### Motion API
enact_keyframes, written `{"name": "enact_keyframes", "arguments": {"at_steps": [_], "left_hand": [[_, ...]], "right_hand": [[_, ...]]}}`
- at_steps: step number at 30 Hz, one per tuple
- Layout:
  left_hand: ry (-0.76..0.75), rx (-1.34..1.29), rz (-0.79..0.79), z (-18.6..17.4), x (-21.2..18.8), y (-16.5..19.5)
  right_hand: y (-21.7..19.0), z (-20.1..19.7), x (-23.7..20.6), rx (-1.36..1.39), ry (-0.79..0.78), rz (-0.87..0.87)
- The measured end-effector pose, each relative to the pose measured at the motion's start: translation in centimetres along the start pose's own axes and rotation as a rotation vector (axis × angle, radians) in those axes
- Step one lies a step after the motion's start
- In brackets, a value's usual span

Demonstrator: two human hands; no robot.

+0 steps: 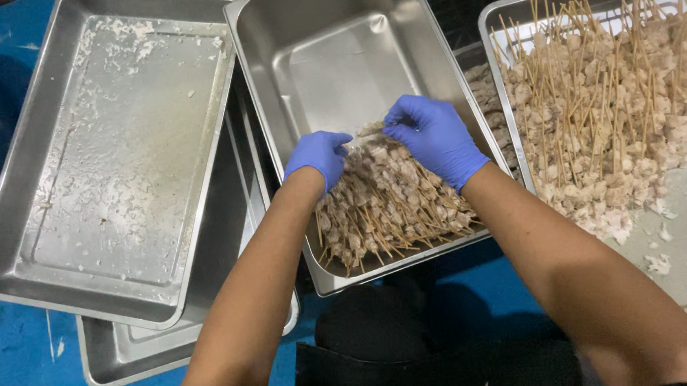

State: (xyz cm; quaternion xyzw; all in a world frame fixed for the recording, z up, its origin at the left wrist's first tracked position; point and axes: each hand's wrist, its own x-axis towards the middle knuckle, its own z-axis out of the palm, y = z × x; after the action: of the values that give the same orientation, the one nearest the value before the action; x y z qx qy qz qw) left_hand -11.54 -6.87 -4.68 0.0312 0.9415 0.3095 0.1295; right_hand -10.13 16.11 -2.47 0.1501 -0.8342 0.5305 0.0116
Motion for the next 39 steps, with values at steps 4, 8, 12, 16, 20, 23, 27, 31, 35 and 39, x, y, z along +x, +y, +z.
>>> {"name": "enact_keyframes", "arguments": {"at_steps": [4,8,12,16,20,23,27,31,35,39], "left_hand": [[0.052,-0.053,0.179,-1.8,-1.4,3.2],[0.063,-0.157,0.333,-2.1,-1.7,5.3],[0.172,-0.214,0.302,-1.2,-0.9,4.5],[0.266,-0.434,0.167,0.3,0.3,2.0],[0.282,-0.635,0.079,1.5,1.7,-0.1],[0.181,-0.664,0.020,2.3,2.0,-0.5],[0.015,-0.228,0.084,2.4,1.1,0.3],[-0.034,-0.087,0.071,1.4,0.1,2.6],[0.072,-0.067,0.336,1.4,-0.2,4.8],[0.077,0.012,0.311,3.0,0.4,5.5]], "right_hand": [[-0.4,0.2,0.4,0.014,-0.038,-0.001],[-0.8,0.8,1.3,-0.111,0.017,-0.165],[-0.8,0.8,1.6,0.026,-0.005,-0.097],[-0.6,0.0,1.0,-0.100,-0.017,0.022],[-0.3,-1.0,0.4,-0.044,0.010,0.082],[0.0,-1.6,0.0,-0.139,0.012,0.075],[0.3,-2.1,-0.5,-0.317,0.001,0.026],[0.4,-2.0,-0.7,-0.295,-0.009,-0.006],[0.1,-1.5,-0.5,-0.168,0.009,-0.009],[-0.4,-1.2,-0.3,-0.101,-0.026,0.065]]}}
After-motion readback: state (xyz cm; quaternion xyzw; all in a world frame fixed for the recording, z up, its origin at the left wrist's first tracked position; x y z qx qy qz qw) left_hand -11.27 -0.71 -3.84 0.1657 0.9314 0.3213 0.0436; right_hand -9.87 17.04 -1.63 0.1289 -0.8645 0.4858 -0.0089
